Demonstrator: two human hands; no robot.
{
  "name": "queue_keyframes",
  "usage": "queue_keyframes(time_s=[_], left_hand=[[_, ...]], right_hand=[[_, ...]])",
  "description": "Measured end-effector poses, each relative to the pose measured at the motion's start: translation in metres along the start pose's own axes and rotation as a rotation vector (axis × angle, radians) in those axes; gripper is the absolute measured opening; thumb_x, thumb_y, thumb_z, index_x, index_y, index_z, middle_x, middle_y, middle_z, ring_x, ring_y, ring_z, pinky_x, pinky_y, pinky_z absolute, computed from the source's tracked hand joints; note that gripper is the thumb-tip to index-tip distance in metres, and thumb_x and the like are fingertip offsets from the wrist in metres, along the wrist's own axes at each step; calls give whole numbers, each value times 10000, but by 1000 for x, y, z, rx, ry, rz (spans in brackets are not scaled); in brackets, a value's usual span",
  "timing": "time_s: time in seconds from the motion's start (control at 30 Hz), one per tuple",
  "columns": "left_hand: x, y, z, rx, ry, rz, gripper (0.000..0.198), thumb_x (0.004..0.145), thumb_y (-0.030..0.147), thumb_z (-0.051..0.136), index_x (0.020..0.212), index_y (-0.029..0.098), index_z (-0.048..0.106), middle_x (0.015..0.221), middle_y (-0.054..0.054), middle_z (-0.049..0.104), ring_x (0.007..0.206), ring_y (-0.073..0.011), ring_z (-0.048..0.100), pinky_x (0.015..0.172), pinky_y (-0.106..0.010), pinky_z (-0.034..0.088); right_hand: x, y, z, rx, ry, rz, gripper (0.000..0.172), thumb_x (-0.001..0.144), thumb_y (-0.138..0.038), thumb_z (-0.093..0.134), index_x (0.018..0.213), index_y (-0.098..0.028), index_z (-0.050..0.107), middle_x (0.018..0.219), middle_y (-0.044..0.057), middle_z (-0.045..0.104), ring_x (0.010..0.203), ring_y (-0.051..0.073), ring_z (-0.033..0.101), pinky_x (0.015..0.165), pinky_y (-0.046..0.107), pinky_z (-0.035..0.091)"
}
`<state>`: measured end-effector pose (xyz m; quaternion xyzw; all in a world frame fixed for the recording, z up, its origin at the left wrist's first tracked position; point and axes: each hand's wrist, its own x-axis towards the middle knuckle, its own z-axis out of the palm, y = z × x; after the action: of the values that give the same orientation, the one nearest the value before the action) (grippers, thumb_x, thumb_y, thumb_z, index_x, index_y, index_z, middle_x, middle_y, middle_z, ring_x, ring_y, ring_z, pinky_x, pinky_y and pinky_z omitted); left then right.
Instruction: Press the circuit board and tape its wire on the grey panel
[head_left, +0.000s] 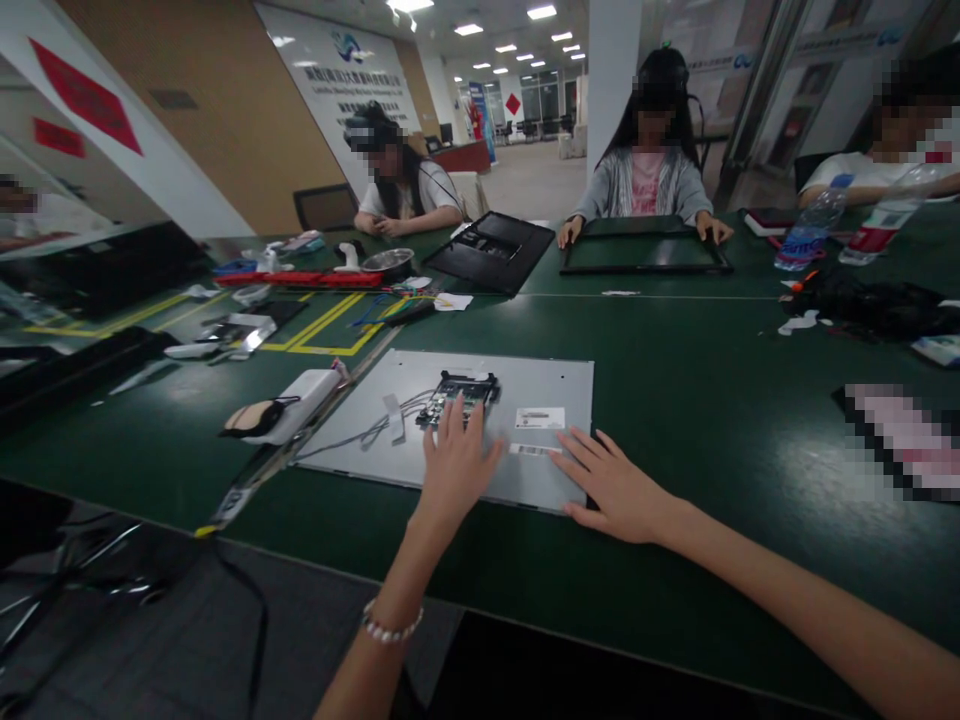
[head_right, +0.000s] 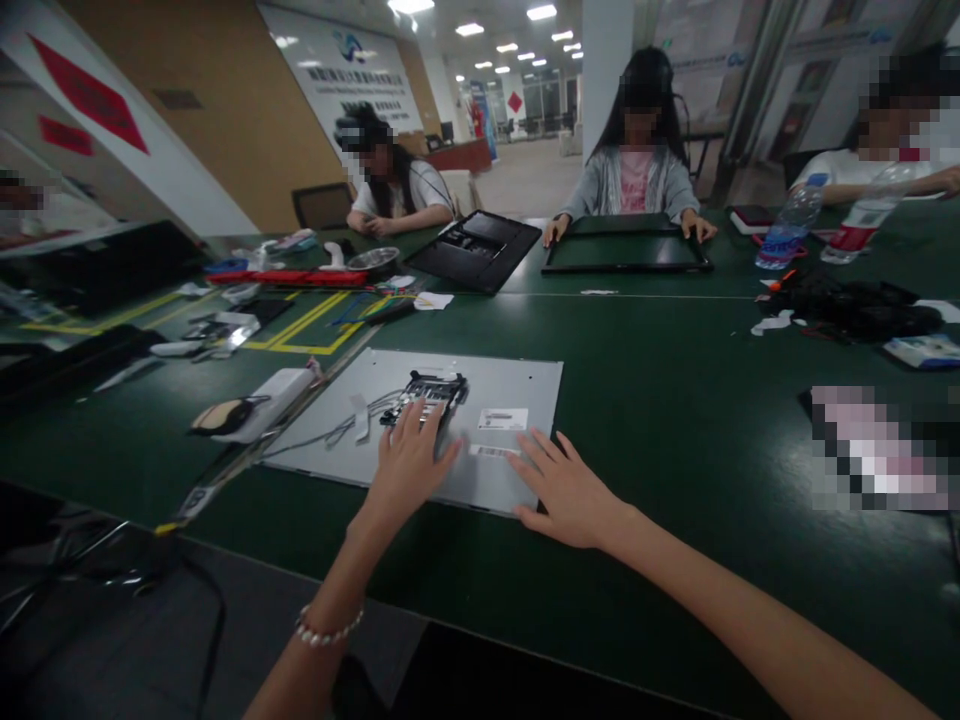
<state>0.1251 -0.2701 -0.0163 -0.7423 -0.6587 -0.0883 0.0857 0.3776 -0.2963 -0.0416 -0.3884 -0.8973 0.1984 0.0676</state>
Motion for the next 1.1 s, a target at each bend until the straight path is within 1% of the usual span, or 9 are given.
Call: queue_keyframes(time_s=[0.07,0.17,0.33,0.53,0.7,0.8,0.87,1.0,1.1], left_hand=[[16,-15,10,81,-87,-29,539,938,366,459,1419,123,441,1527,-201,345,1421,-362,287,1092,-614,285],[36,-33,23,135,-130,-22,511,956,340,398,1418,126,438,1500,-192,388,1413,-341,303,1089,-560,314],[73,-48,33,143,-107,-52,470,946,324,381,1359,120,475,1414,-202,468,1372,-340,346,1042,-504,374],[105,-53,40,147,-88,-174,422,921,306,406,1277,119,531,1319,-225,529,1297,-375,418,960,-522,421],[106,-62,40,97,-76,-140,457,937,389,388,1290,133,527,1340,-204,522,1301,-362,422,974,-514,421],[104,-83,27,58,-19,-105,510,948,434,360,1338,134,497,1368,-174,520,1268,-314,475,1009,-452,415],[100,-105,16,67,-9,-95,488,936,414,380,1309,135,529,1305,-154,578,1209,-287,533,1006,-400,424],[87,-145,4,193,-165,-137,398,862,370,497,1181,175,632,1174,-123,658,1084,-297,610,906,-378,479],[76,-160,5,291,-216,-151,314,875,307,463,1055,172,681,1090,-120,684,1029,-313,629,836,-392,486]], right_hand=[[-1,0,-1,7,-8,8,776,940,-642,345,1560,-198,203,1634,95,68,1488,299,35,1187,529,48],[-1,-1,-3,9,-11,10,769,946,-642,321,1560,-195,202,1633,92,59,1490,287,26,1189,515,36],[-1,-1,-5,16,-18,17,771,945,-632,336,1559,-183,207,1632,97,68,1489,285,33,1190,512,34],[0,-2,-5,9,-9,18,761,943,-619,363,1553,-184,233,1629,97,93,1488,292,48,1191,516,47],[0,-1,-4,8,-10,13,759,946,-626,348,1552,-183,236,1629,99,83,1489,285,37,1191,512,50],[0,-1,-4,20,-13,16,768,944,-640,339,1555,-188,226,1630,95,66,1489,289,27,1190,517,37],[0,0,-4,30,-17,19,767,946,-643,327,1558,-194,214,1631,90,60,1489,286,23,1190,516,21],[1,0,-4,40,-35,29,768,947,-648,314,1561,-201,196,1633,79,45,1489,280,6,1190,514,9],[1,-1,-4,39,-42,32,773,946,-653,311,1562,-201,192,1633,80,42,1490,276,8,1190,513,19]])
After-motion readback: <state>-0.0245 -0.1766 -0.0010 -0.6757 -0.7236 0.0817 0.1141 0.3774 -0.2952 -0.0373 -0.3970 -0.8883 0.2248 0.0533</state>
